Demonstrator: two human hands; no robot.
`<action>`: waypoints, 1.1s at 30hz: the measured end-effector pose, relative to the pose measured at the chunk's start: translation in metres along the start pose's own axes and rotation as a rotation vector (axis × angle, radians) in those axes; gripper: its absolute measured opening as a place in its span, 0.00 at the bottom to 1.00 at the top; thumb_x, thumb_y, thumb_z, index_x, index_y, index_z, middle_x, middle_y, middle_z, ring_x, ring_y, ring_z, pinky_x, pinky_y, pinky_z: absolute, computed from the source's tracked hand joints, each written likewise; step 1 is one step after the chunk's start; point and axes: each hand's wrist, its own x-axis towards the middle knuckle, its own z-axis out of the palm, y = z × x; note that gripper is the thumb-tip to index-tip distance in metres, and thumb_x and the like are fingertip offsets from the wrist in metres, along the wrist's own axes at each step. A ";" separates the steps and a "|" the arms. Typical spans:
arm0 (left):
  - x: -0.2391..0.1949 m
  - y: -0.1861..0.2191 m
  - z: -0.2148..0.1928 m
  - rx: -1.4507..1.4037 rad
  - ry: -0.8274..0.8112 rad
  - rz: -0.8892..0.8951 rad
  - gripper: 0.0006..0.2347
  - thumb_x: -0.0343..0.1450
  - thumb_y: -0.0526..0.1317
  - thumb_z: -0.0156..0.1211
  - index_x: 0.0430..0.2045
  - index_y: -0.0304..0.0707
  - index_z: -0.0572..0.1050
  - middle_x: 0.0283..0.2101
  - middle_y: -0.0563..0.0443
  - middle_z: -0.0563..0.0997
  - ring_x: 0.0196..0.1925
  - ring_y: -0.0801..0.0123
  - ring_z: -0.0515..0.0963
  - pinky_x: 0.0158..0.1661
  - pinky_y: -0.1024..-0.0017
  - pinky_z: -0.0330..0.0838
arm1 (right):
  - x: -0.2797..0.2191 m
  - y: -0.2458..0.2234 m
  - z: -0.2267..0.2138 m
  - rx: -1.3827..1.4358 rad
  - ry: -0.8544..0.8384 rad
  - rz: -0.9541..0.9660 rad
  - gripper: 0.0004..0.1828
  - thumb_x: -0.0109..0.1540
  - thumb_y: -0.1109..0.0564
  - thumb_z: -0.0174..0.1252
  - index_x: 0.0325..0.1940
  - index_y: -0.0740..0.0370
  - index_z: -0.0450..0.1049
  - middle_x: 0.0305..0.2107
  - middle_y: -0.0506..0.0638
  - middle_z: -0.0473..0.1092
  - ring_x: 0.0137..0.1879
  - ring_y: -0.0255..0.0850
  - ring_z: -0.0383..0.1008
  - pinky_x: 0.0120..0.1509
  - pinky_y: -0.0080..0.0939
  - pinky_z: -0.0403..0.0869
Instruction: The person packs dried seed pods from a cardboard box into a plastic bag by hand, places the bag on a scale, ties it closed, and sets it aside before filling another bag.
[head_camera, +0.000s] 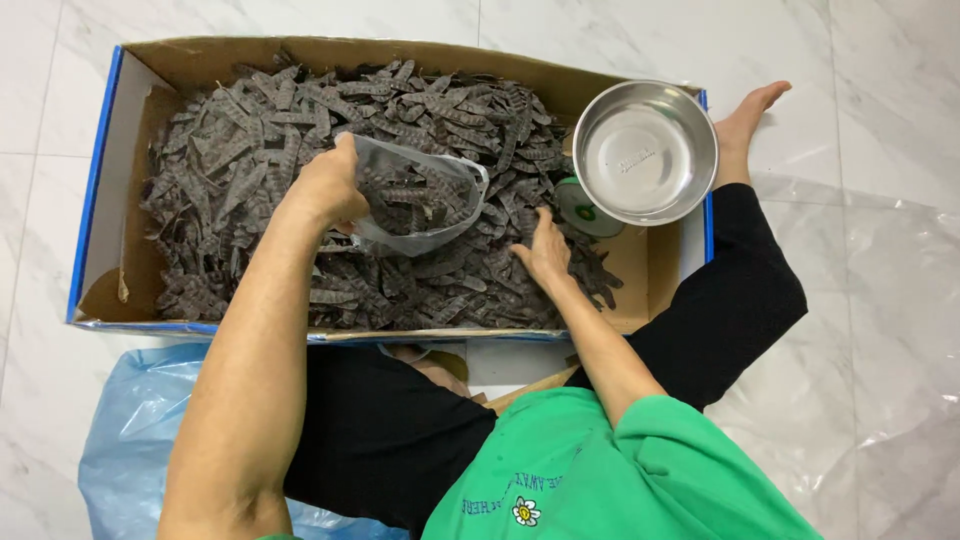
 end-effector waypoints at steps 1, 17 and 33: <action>-0.001 0.000 0.000 0.001 -0.005 -0.007 0.30 0.62 0.23 0.61 0.60 0.25 0.56 0.46 0.25 0.79 0.36 0.48 0.86 0.32 0.59 0.83 | -0.004 0.003 -0.008 0.033 -0.016 -0.001 0.47 0.56 0.50 0.69 0.73 0.59 0.51 0.59 0.69 0.67 0.64 0.64 0.69 0.62 0.59 0.68; 0.024 -0.014 0.014 0.092 0.054 0.047 0.33 0.59 0.22 0.66 0.58 0.23 0.56 0.48 0.24 0.78 0.47 0.43 0.82 0.38 0.57 0.83 | -0.040 -0.096 -0.149 0.634 0.195 -0.489 0.33 0.67 0.63 0.63 0.73 0.65 0.57 0.49 0.60 0.64 0.54 0.46 0.69 0.60 0.47 0.73; 0.010 -0.018 0.004 -0.075 0.020 0.022 0.33 0.58 0.22 0.67 0.58 0.31 0.59 0.44 0.29 0.81 0.38 0.50 0.87 0.32 0.60 0.83 | 0.026 -0.231 -0.082 -0.009 0.136 -1.038 0.37 0.67 0.64 0.64 0.76 0.46 0.57 0.49 0.50 0.70 0.58 0.48 0.75 0.66 0.48 0.75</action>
